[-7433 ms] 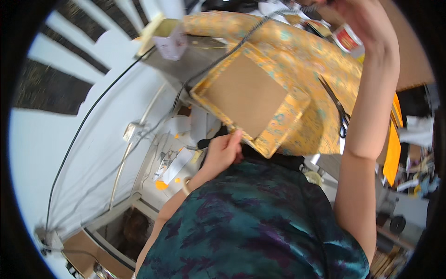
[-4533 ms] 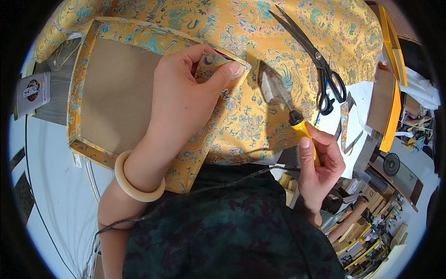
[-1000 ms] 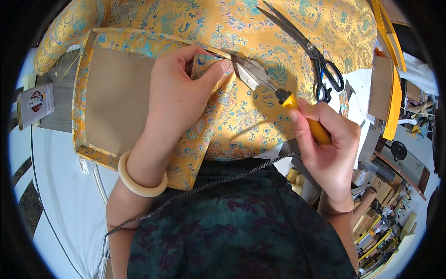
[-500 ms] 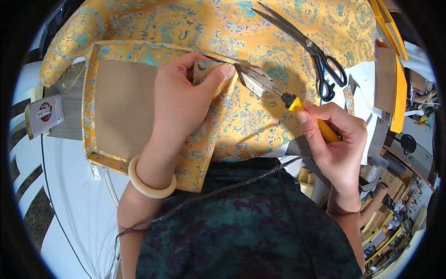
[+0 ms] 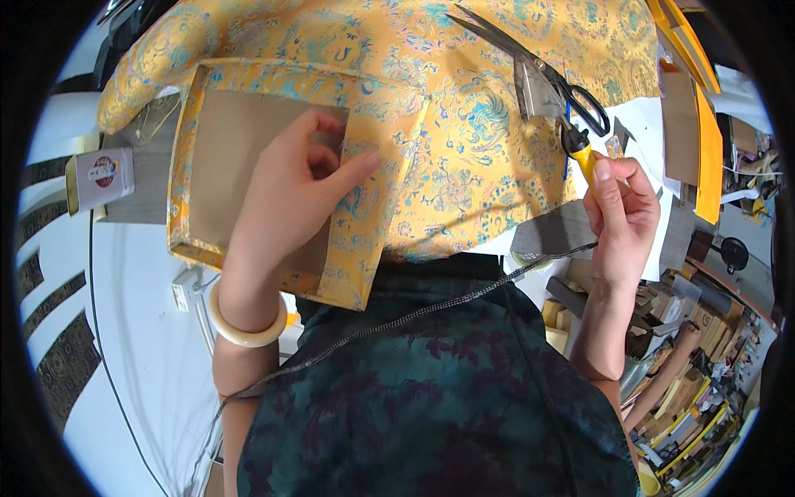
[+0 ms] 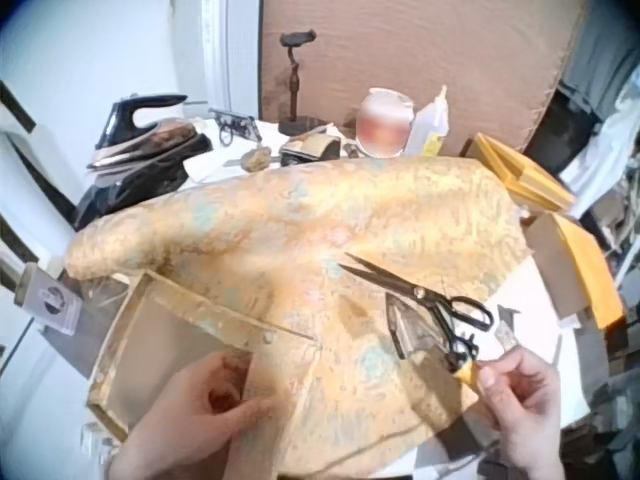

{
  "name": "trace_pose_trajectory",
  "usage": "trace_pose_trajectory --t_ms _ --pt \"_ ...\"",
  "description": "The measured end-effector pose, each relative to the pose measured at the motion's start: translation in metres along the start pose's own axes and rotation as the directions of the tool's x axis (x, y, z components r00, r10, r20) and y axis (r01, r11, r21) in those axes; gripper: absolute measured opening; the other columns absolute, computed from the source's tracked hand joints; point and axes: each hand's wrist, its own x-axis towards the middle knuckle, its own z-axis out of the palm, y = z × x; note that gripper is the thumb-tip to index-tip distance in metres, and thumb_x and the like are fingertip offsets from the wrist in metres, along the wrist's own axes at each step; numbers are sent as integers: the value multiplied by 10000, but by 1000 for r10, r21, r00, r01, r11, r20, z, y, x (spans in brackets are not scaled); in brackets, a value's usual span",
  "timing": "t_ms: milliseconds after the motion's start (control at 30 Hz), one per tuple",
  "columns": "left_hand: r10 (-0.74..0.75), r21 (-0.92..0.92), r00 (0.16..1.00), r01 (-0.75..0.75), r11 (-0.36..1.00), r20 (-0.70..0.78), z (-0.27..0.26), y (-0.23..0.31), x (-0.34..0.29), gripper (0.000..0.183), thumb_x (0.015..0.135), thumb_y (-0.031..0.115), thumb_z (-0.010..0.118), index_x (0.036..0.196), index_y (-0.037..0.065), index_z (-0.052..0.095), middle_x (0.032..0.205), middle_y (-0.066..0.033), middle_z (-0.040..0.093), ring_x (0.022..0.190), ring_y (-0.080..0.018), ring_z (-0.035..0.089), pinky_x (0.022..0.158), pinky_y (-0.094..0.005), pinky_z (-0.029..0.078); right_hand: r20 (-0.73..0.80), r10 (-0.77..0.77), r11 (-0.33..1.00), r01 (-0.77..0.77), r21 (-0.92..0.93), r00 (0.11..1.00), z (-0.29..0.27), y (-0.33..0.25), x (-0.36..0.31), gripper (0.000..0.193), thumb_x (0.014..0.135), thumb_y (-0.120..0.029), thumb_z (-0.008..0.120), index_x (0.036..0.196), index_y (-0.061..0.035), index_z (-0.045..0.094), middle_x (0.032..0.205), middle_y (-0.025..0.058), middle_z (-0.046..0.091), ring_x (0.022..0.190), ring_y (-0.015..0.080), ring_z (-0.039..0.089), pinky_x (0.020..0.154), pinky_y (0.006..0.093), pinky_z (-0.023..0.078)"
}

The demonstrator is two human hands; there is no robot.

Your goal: The person uses a hot knife to seal the edges of a yellow patterned fabric, then irons the fabric over a cardboard frame. They trim excess fabric with scissors and continue sealing the edges with the hot knife.

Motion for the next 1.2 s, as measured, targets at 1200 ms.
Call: trace_pose_trajectory --t_ms 1200 --pt "219 -69 966 -211 975 136 17 -33 -39 585 824 131 815 1280 -17 480 804 -79 631 723 -145 591 653 -296 485 331 -28 963 115 -246 943 -16 25 -88 154 986 -79 669 1103 11 626 905 49 697 802 70 632 723 212 491"
